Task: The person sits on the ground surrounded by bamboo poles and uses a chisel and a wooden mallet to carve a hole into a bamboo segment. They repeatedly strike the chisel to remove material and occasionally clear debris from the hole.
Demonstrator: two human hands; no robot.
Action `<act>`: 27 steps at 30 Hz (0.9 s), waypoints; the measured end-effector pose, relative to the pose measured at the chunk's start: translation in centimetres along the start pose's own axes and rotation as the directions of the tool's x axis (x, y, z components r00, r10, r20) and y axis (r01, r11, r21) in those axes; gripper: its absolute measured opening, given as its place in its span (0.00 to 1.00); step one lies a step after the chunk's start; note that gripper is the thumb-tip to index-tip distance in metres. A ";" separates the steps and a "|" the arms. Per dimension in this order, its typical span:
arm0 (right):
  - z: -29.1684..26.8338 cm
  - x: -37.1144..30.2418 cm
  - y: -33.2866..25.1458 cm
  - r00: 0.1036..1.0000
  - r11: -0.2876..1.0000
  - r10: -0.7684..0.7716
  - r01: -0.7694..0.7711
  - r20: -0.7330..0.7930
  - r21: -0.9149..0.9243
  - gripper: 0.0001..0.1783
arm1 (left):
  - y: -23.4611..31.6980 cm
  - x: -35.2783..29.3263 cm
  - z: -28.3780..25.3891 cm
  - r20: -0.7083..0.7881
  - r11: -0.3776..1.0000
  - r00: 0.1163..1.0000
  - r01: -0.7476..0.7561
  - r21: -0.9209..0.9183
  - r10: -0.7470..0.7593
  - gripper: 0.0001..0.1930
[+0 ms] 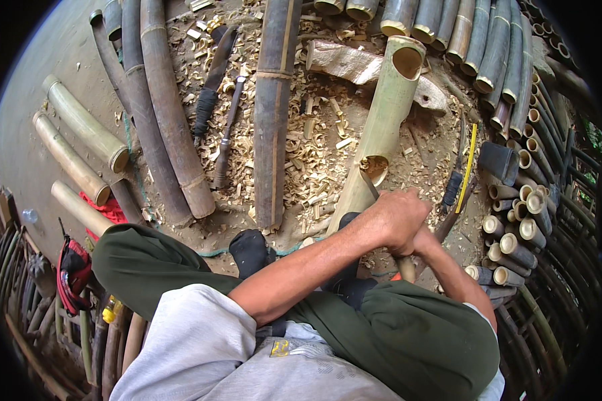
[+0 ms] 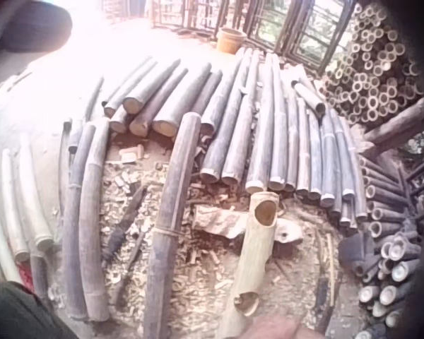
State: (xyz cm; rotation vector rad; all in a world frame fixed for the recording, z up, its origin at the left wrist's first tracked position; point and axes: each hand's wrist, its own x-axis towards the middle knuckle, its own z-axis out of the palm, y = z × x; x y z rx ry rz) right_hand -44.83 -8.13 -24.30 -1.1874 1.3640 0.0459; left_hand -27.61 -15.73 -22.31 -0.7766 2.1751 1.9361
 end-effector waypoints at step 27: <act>3.1 0.5 2.8 0.790 0.903 0.205 0.075 -0.577 0.423 0.18 | -16.6 -16.5 -0.9 -0.818 0.704 -0.254 0.417 -0.575 -0.517 0.28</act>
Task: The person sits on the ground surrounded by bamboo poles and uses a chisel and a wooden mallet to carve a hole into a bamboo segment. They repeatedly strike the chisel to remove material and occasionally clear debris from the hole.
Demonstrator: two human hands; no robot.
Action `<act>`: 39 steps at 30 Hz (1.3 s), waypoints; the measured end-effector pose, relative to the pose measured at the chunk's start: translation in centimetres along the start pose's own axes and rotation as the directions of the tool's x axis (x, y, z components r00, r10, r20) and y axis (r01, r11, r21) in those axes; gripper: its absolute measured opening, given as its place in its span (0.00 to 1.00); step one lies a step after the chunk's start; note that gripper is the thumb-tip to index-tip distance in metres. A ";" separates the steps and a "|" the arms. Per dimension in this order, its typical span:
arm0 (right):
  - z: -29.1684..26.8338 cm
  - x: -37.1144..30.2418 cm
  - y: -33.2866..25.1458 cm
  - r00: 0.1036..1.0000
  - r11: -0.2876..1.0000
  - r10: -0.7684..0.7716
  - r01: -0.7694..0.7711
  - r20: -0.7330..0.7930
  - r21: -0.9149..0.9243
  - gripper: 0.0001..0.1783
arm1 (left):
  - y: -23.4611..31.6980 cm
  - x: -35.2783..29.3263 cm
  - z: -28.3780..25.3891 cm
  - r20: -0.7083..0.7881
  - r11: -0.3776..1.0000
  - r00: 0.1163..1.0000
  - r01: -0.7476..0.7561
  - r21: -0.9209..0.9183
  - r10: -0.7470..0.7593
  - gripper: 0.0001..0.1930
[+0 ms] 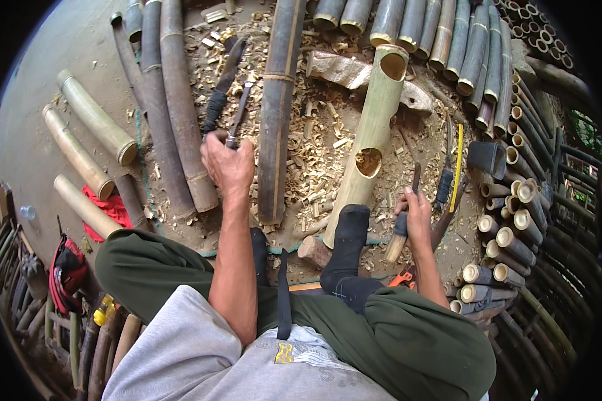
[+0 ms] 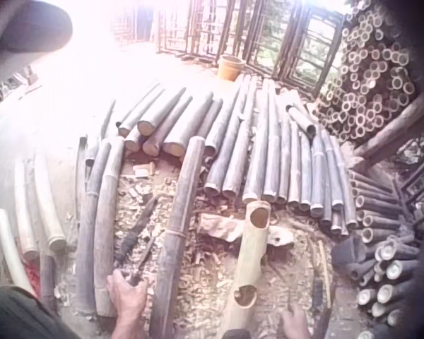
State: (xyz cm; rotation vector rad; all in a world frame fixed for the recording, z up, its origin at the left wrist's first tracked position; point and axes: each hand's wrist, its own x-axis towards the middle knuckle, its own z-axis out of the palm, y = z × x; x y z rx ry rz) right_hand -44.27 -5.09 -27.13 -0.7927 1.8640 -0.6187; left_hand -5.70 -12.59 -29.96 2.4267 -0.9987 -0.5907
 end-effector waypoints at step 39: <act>-19.0 -18.8 11.0 0.975 0.976 -0.183 0.196 -0.127 0.096 0.40 | 15.8 -17.5 -0.1 0.050 0.304 0.345 -0.739 -0.601 0.937 0.08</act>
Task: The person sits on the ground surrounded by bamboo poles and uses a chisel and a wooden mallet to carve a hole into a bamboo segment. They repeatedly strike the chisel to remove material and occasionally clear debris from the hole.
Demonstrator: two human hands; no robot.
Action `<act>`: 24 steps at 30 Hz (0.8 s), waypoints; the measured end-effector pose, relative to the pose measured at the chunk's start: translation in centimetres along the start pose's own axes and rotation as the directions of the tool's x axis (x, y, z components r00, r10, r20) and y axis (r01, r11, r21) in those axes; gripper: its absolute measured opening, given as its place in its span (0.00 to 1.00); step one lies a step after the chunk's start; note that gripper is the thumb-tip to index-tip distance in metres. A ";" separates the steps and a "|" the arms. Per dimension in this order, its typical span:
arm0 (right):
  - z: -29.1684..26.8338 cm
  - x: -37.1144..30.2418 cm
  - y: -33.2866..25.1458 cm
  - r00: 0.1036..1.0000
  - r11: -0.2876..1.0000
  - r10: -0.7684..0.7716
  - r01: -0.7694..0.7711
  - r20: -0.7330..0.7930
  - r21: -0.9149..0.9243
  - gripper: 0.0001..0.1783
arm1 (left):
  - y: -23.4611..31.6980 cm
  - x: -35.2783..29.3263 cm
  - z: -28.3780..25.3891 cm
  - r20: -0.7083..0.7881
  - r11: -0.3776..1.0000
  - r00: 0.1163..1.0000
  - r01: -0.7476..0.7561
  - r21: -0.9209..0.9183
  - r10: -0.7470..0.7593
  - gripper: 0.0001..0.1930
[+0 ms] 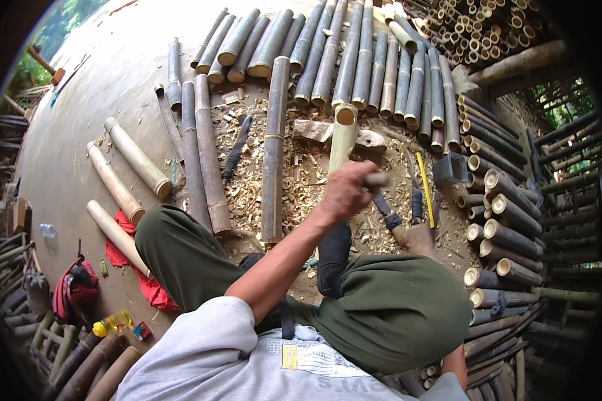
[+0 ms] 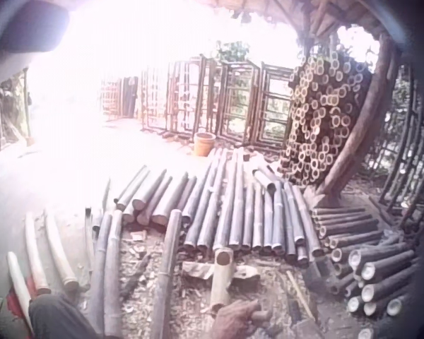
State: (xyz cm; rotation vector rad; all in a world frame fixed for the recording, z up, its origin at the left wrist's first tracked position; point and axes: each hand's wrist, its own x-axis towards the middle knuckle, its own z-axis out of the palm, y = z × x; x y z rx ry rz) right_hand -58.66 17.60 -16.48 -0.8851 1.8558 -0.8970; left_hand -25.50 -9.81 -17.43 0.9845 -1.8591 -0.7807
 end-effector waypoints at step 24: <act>12.7 1.7 -7.9 0.918 0.871 -0.099 0.267 -0.385 0.413 0.45 | -4.0 2.3 9.1 0.593 0.985 0.802 -0.040 0.165 -0.067 0.14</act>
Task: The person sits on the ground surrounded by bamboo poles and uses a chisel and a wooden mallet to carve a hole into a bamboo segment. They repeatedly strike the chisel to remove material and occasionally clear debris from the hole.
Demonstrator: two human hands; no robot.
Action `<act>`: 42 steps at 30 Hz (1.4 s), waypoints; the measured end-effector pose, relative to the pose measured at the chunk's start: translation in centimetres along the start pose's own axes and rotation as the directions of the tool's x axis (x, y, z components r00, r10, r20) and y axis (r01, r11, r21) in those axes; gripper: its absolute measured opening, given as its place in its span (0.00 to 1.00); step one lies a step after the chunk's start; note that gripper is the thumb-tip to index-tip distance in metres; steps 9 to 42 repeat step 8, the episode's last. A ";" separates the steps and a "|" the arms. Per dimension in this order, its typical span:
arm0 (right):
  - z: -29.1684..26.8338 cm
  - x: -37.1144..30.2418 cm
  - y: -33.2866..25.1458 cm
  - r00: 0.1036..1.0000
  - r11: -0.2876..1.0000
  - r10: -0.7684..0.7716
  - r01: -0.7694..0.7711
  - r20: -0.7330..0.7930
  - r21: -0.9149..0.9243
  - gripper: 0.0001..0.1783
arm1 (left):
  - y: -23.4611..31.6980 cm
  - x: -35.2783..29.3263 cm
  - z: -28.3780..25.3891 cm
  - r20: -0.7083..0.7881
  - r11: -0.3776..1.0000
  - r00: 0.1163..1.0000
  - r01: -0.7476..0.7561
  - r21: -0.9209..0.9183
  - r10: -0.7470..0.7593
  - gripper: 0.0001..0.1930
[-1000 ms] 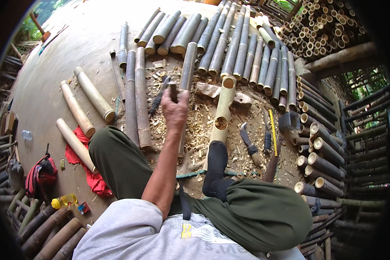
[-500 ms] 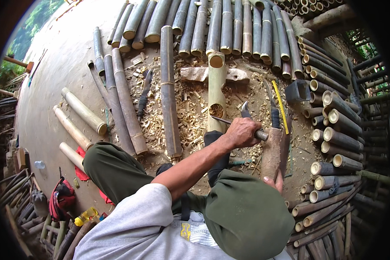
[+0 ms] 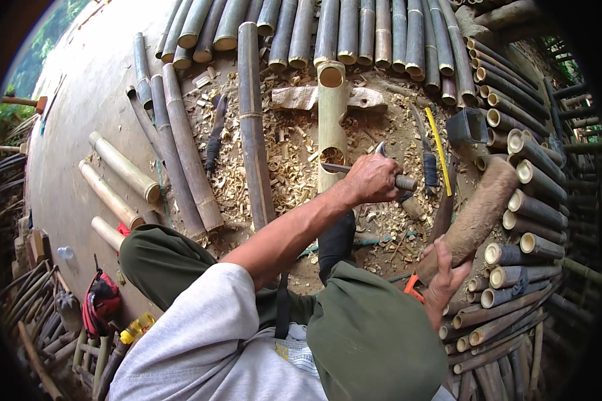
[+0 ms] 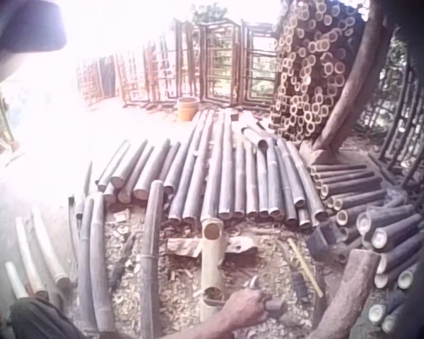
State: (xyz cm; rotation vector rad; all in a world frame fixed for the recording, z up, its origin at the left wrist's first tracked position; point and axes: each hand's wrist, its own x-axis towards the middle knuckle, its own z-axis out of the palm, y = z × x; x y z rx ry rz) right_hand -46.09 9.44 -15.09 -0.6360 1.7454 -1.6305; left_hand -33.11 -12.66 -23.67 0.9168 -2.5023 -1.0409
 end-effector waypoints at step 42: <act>3.3 2.1 -5.4 0.907 0.946 0.210 -0.094 0.366 -0.310 0.44 | -1.8 -1.3 -1.8 -0.058 0.991 0.997 -0.060 -0.123 0.054 0.15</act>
